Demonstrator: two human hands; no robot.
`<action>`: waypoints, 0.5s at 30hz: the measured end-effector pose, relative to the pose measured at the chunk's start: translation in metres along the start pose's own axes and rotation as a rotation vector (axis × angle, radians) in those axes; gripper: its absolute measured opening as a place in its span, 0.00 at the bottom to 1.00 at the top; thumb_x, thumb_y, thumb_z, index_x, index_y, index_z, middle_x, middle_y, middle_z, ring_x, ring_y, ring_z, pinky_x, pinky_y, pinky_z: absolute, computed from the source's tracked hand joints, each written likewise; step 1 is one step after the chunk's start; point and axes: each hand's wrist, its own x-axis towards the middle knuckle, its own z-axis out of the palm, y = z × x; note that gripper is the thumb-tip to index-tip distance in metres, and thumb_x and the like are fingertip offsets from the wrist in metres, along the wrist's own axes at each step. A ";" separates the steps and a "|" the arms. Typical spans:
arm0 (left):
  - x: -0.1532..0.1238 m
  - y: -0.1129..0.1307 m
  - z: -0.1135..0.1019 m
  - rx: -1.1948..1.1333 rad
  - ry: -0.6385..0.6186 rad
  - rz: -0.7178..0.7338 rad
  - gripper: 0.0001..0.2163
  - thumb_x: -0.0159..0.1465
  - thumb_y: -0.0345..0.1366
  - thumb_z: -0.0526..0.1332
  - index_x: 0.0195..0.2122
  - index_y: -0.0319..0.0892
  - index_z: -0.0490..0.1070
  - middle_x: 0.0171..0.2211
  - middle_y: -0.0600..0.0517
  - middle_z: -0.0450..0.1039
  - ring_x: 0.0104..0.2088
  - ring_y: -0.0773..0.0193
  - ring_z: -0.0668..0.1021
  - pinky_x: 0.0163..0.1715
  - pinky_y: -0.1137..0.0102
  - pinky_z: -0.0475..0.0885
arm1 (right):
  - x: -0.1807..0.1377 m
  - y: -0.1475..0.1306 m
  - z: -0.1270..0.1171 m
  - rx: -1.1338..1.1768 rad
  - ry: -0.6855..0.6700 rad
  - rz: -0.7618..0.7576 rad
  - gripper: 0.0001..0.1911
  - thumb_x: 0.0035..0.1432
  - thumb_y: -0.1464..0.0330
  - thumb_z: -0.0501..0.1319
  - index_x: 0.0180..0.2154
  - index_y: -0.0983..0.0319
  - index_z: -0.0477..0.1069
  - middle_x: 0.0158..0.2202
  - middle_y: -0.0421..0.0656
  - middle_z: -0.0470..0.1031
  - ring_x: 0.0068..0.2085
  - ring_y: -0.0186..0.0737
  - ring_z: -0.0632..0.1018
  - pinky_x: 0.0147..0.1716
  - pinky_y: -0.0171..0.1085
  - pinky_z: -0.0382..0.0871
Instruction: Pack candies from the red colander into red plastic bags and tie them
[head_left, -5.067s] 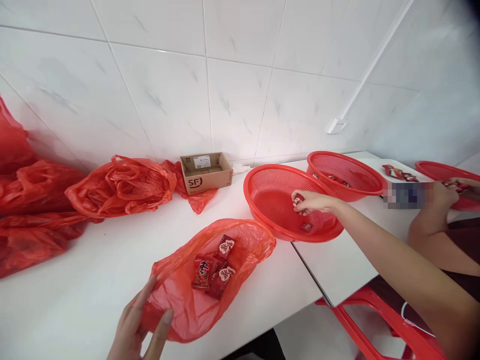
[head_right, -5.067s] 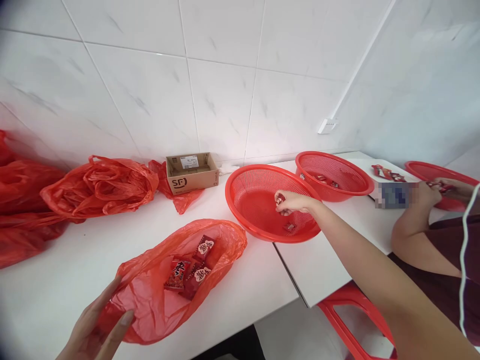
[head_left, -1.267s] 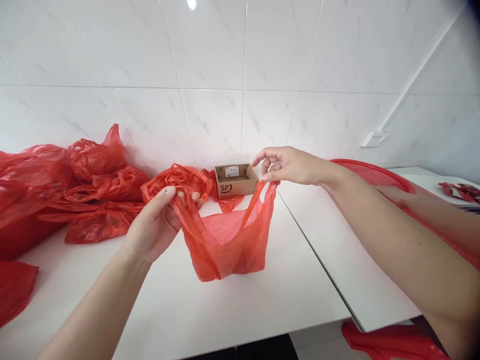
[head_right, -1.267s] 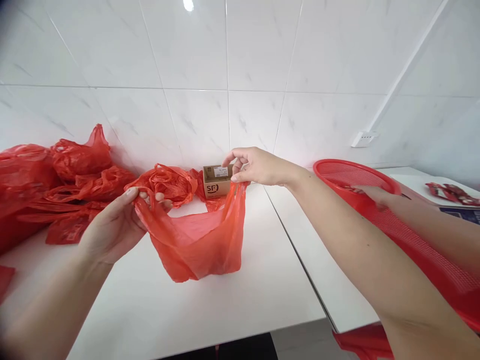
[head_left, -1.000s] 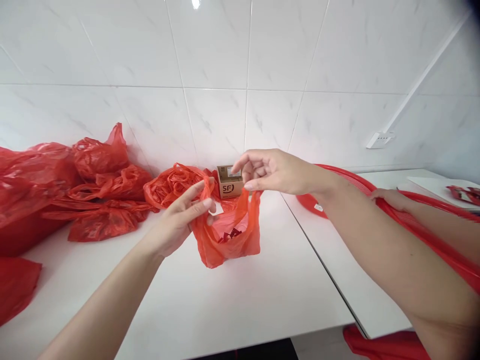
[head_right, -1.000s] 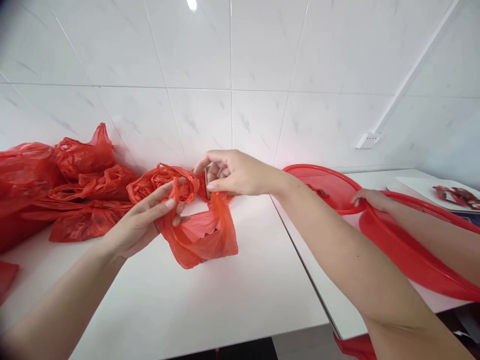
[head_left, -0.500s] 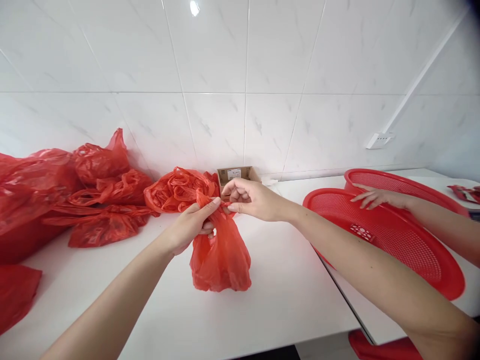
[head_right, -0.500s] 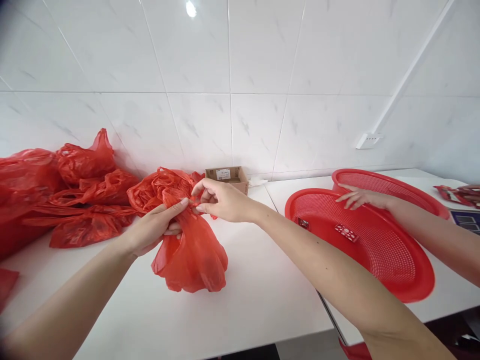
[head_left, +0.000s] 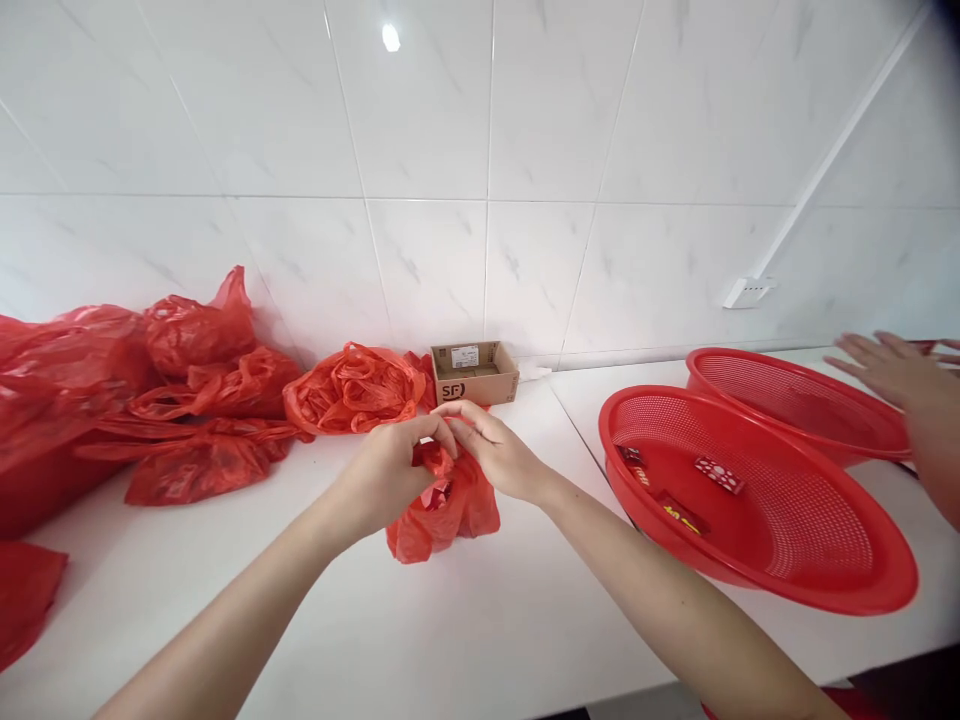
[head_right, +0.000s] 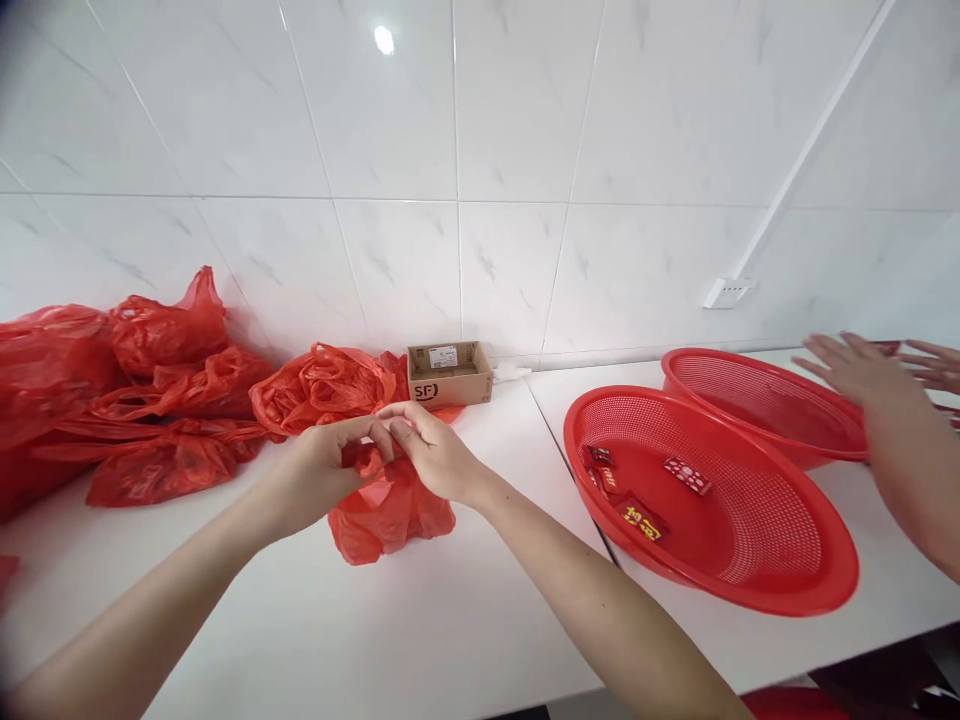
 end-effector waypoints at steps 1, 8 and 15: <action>0.000 -0.004 0.004 0.094 0.102 0.044 0.10 0.52 0.22 0.53 0.29 0.45 0.67 0.24 0.58 0.68 0.23 0.68 0.68 0.23 0.73 0.60 | 0.001 0.006 0.000 0.048 -0.032 0.036 0.14 0.68 0.59 0.50 0.50 0.56 0.65 0.33 0.38 0.71 0.31 0.33 0.74 0.37 0.39 0.72; -0.005 -0.027 0.021 0.206 0.365 0.197 0.17 0.58 0.24 0.53 0.44 0.47 0.71 0.47 0.51 0.73 0.42 0.62 0.76 0.35 0.70 0.69 | -0.007 0.014 -0.007 0.215 -0.206 0.148 0.14 0.63 0.55 0.57 0.39 0.60 0.67 0.30 0.37 0.70 0.27 0.33 0.74 0.31 0.36 0.70; -0.041 -0.050 0.022 -0.089 0.283 -0.118 0.18 0.67 0.49 0.52 0.46 0.48 0.76 0.50 0.50 0.76 0.51 0.55 0.75 0.50 0.65 0.66 | -0.010 0.034 -0.011 -0.300 0.060 -0.030 0.14 0.65 0.58 0.52 0.30 0.58 0.60 0.27 0.37 0.70 0.29 0.36 0.75 0.32 0.36 0.68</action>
